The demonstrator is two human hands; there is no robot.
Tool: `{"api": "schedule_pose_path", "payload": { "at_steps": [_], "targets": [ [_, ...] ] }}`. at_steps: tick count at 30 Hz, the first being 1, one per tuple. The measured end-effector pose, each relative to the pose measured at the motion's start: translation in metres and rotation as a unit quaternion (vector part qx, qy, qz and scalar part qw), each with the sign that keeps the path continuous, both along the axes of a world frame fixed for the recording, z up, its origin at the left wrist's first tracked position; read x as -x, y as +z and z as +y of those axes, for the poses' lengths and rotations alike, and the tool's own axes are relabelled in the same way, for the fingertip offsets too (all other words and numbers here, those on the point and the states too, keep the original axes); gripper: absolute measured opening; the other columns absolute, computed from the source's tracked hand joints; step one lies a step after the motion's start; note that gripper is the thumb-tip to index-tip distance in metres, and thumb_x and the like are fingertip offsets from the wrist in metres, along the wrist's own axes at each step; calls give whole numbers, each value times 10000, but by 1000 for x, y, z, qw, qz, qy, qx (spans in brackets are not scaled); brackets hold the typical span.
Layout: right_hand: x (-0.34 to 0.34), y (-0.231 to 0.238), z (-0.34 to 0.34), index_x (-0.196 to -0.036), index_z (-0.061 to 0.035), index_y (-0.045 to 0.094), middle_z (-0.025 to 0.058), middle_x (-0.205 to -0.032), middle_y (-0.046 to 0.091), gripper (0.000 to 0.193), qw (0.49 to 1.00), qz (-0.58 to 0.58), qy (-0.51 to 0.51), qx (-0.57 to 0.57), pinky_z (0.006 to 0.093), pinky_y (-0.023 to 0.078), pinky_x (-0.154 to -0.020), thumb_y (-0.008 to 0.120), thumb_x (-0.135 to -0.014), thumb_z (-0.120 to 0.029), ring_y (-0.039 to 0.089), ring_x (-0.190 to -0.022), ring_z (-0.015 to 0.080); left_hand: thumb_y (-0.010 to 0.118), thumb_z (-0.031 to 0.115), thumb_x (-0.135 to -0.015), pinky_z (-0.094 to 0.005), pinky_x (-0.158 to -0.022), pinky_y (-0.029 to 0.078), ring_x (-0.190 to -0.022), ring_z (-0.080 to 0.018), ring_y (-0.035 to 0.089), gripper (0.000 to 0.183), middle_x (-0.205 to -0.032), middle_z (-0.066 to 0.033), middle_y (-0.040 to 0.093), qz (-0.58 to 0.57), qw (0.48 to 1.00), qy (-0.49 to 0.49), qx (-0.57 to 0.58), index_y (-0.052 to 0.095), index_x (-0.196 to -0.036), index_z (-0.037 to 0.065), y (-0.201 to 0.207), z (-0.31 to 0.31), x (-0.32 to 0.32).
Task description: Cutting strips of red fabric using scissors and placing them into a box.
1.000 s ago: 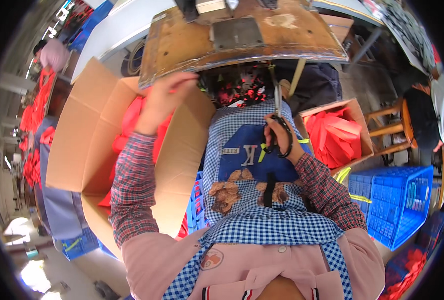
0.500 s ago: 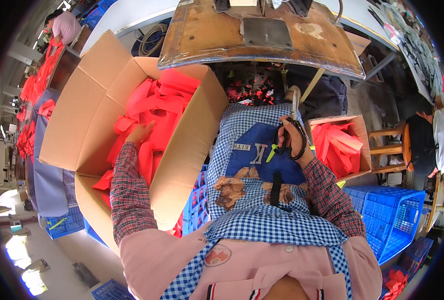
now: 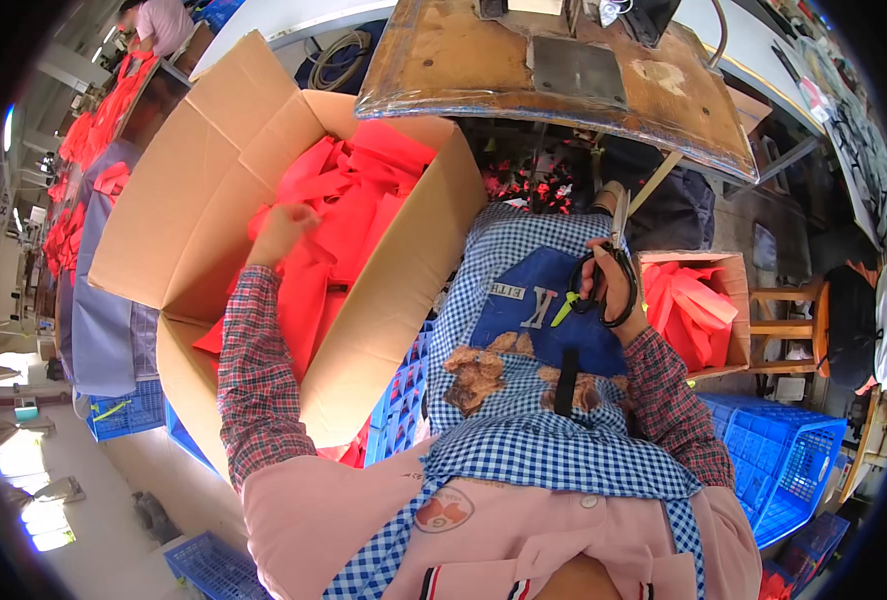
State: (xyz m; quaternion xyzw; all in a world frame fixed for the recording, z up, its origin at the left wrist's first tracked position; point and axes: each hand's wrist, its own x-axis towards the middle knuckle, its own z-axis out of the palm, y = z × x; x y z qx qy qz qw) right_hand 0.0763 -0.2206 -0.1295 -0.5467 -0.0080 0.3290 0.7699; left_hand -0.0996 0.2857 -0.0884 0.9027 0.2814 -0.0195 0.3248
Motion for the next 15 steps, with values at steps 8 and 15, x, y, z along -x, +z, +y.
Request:
{"api": "schedule_pose_path", "payload": {
  "at_steps": [8, 15],
  "targets": [
    [-2, -8, -6, -1141, -59, 517, 43, -750, 563, 256, 1000, -19, -4, -16, 273, 471, -518, 516, -976, -254, 537, -582, 121, 679, 332, -874, -331, -788, 530, -957, -213, 644, 542, -1106, -210, 641, -67, 996, 55, 15, 553, -1255, -34, 80, -29, 31],
    [-1, -8, -1, -1146, -72, 528, 38, -733, 560, 246, 1000, -19, -2, -20, 277, 459, -503, 515, -982, -255, 528, -562, 121, 672, 346, -874, -393, -813, 515, -984, -358, 642, 546, -1122, -260, 632, 172, 966, -132, -143, 559, -1232, -49, 33, -62, 73]
  ]
}}
